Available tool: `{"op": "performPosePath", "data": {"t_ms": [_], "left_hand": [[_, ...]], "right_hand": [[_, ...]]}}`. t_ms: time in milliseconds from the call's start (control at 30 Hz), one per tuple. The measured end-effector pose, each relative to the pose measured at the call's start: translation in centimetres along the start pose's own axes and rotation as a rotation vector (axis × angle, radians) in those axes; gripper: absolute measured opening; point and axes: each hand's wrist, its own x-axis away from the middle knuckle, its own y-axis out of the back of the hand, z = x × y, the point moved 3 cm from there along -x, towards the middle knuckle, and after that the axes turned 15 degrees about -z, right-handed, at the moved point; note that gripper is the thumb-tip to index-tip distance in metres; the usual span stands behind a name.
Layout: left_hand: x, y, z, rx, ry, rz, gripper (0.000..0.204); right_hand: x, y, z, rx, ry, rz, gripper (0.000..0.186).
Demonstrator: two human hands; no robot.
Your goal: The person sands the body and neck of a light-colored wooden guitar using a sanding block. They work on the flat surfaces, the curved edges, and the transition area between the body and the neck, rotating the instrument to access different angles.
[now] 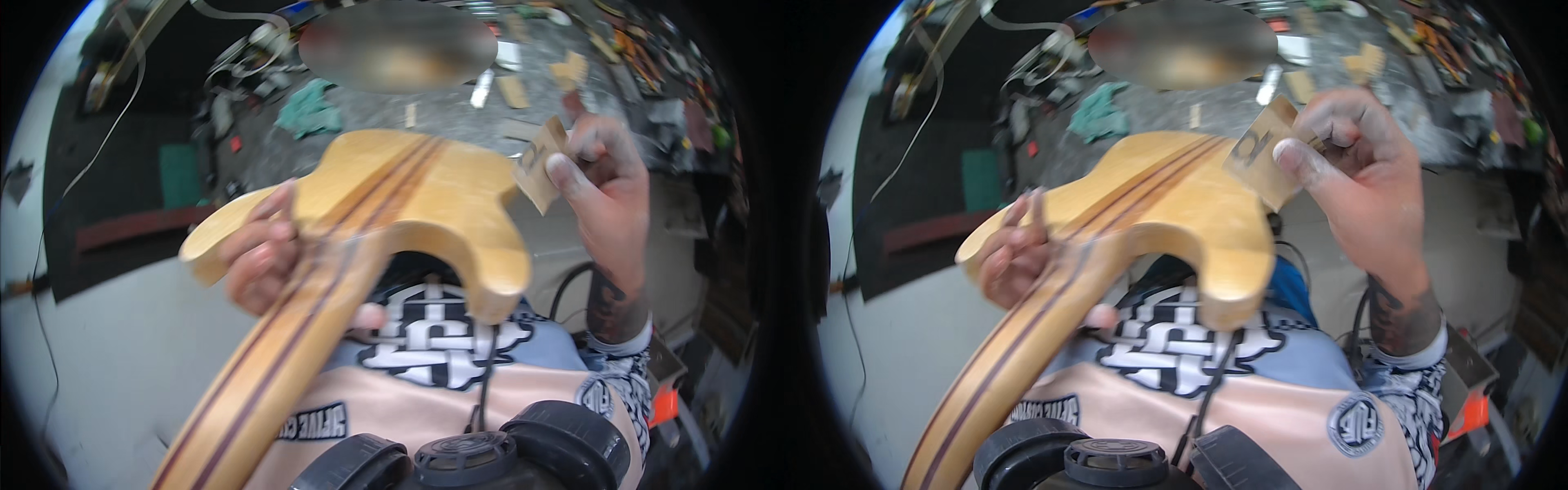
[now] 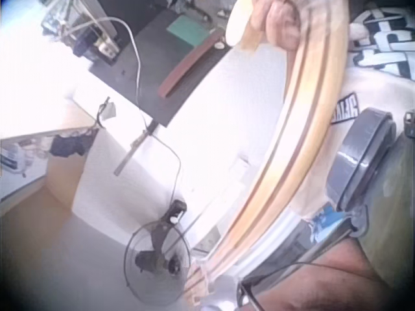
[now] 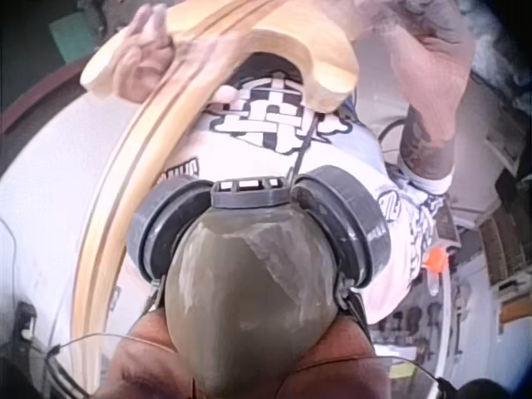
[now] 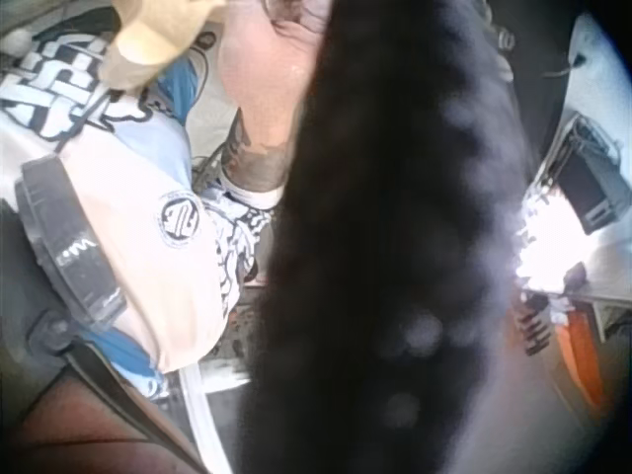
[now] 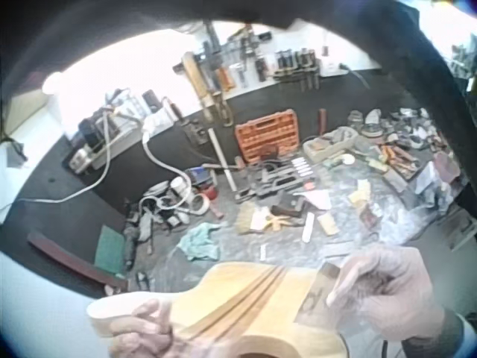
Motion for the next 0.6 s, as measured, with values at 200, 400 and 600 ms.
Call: {"op": "performPosePath", "data": {"t_ms": [200,400,600], "left_hand": [[2.1,2.2,0.6,0.128,0.074,-0.243,0.100],[3.9,0.6,0.4,0.114,0.082,-0.366,0.108],[6.2,-0.8,0.4,0.111,0.045,-0.426,0.117]], "right_hand": [[1.4,-10.1,1.1,0.272,0.244,0.520,0.055],[1.5,-10.7,0.5,0.463,0.582,0.683,0.051],[4.1,-13.0,-1.0,0.666,0.998,0.909,0.038]]}}
